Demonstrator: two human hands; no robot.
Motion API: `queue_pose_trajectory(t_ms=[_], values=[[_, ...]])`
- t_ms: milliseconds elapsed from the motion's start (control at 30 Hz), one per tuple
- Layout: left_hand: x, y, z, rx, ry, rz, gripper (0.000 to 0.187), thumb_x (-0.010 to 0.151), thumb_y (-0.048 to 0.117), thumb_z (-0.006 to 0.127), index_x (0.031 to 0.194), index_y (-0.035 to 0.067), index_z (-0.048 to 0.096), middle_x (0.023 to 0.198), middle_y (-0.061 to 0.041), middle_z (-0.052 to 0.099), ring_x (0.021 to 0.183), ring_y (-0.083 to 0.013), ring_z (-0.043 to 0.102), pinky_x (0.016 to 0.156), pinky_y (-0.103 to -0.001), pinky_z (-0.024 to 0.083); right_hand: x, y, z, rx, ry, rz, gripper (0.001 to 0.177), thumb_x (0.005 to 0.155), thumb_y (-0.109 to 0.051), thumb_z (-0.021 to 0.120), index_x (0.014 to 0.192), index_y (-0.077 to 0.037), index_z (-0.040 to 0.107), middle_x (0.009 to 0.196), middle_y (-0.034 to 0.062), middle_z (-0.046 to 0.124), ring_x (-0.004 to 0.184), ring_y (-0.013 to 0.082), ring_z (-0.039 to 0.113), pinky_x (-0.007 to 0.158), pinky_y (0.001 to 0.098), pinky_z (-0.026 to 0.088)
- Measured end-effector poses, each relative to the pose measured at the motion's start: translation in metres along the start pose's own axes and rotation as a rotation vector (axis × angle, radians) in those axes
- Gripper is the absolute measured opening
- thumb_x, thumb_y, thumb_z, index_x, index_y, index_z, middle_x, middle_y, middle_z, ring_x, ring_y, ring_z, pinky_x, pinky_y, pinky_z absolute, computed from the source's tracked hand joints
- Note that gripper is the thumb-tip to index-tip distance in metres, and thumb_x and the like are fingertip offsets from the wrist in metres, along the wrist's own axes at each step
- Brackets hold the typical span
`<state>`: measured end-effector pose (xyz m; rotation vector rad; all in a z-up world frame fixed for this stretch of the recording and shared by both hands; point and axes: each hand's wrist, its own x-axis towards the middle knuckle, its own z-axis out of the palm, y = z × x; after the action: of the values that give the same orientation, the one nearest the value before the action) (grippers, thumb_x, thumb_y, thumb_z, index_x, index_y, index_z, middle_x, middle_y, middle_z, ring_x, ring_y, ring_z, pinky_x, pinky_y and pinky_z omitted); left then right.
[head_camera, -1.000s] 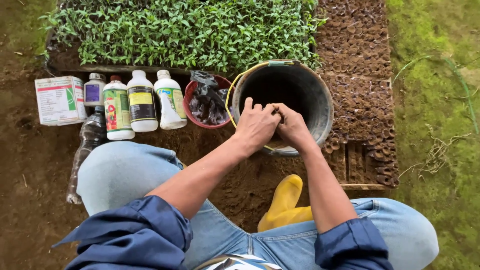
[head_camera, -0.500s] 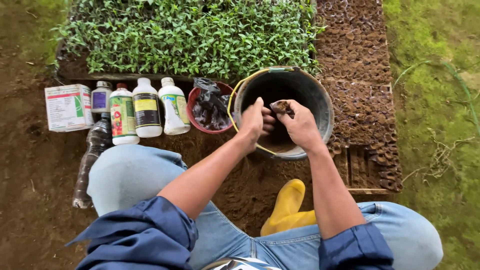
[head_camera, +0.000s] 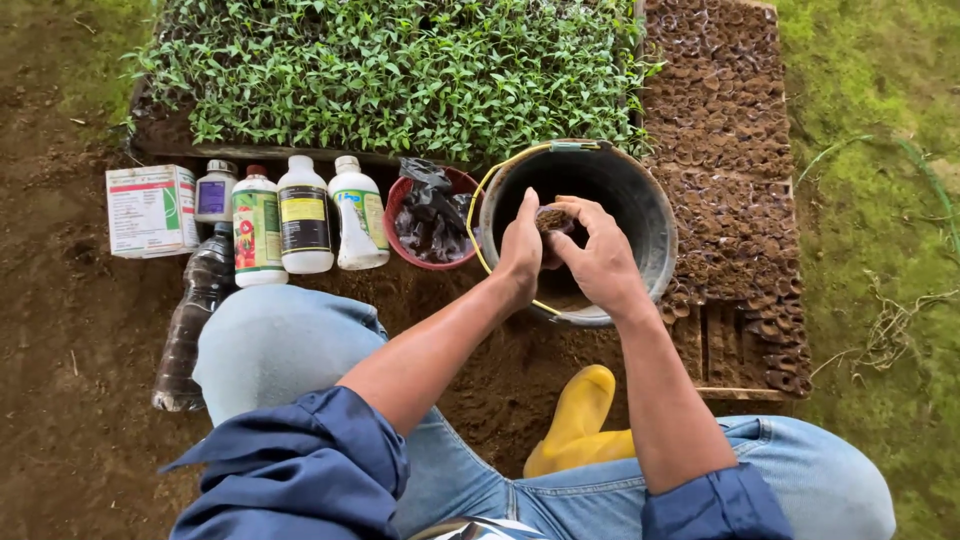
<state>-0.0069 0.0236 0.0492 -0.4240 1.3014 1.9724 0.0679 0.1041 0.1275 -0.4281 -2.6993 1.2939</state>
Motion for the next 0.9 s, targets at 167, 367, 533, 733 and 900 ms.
queue_pose_trajectory(t_ms=[167, 367, 533, 733, 900], values=[[-0.023, 0.026, 0.005, 0.002, -0.029, 0.089, 0.074, 0.101, 0.062, 0.039, 0.081, -0.001, 0.071, 0.057, -0.010, 0.055, 0.045, -0.0189, 0.053, 0.040, -0.029, 0.041, -0.003, -0.010, -0.017, -0.011, 0.120, -0.102, 0.046, 0.091, -0.017, 0.068, 0.136, -0.020, 0.067, 0.129, 0.0070, 0.068, 0.130, 0.0257, 0.058, 0.113, 0.0419, 0.043], [-0.028, 0.030, 0.006, 0.021, -0.087, 0.123, 0.078, 0.106, 0.060, 0.032, 0.076, -0.002, 0.069, 0.047, -0.008, 0.041, 0.038, -0.0160, 0.041, 0.038, -0.025, 0.031, -0.009, -0.030, -0.023, -0.076, 0.266, -0.394, 0.055, 0.090, 0.006, 0.044, 0.138, -0.013, 0.066, 0.106, 0.0010, 0.078, 0.124, 0.0240, 0.065, 0.110, 0.0386, 0.046], [-0.024, 0.021, 0.004, 0.105, -0.091, 0.150, 0.075, 0.105, 0.059, 0.032, 0.075, 0.001, 0.070, 0.049, -0.009, 0.047, 0.039, -0.0177, 0.047, 0.039, -0.028, 0.034, -0.007, -0.016, -0.008, -0.355, 0.233, -0.513, 0.061, 0.087, 0.005, 0.048, 0.142, -0.015, 0.064, 0.106, 0.0008, 0.078, 0.127, 0.0230, 0.063, 0.115, 0.0393, 0.041], [-0.015, 0.014, 0.001, 0.078, -0.110, 0.179, 0.075, 0.108, 0.054, 0.031, 0.080, -0.002, 0.072, 0.048, -0.010, 0.045, 0.037, -0.0189, 0.046, 0.039, -0.029, 0.035, -0.003, -0.009, -0.011, -0.218, 0.276, -0.499, 0.055, 0.082, -0.001, 0.070, 0.135, -0.015, 0.068, 0.112, 0.0000, 0.076, 0.127, 0.0230, 0.062, 0.112, 0.0408, 0.045], [-0.006, 0.010, 0.005, 0.042, -0.053, 0.121, 0.062, 0.103, 0.054, 0.041, 0.071, 0.005, 0.059, 0.047, -0.010, 0.046, 0.038, -0.0188, 0.050, 0.039, -0.030, 0.039, -0.001, 0.000, -0.007, -0.283, 0.290, -0.506, 0.018, 0.083, -0.007, 0.082, 0.099, -0.013, 0.075, 0.113, 0.0028, 0.070, 0.125, 0.0289, 0.061, 0.109, 0.0429, 0.049]])
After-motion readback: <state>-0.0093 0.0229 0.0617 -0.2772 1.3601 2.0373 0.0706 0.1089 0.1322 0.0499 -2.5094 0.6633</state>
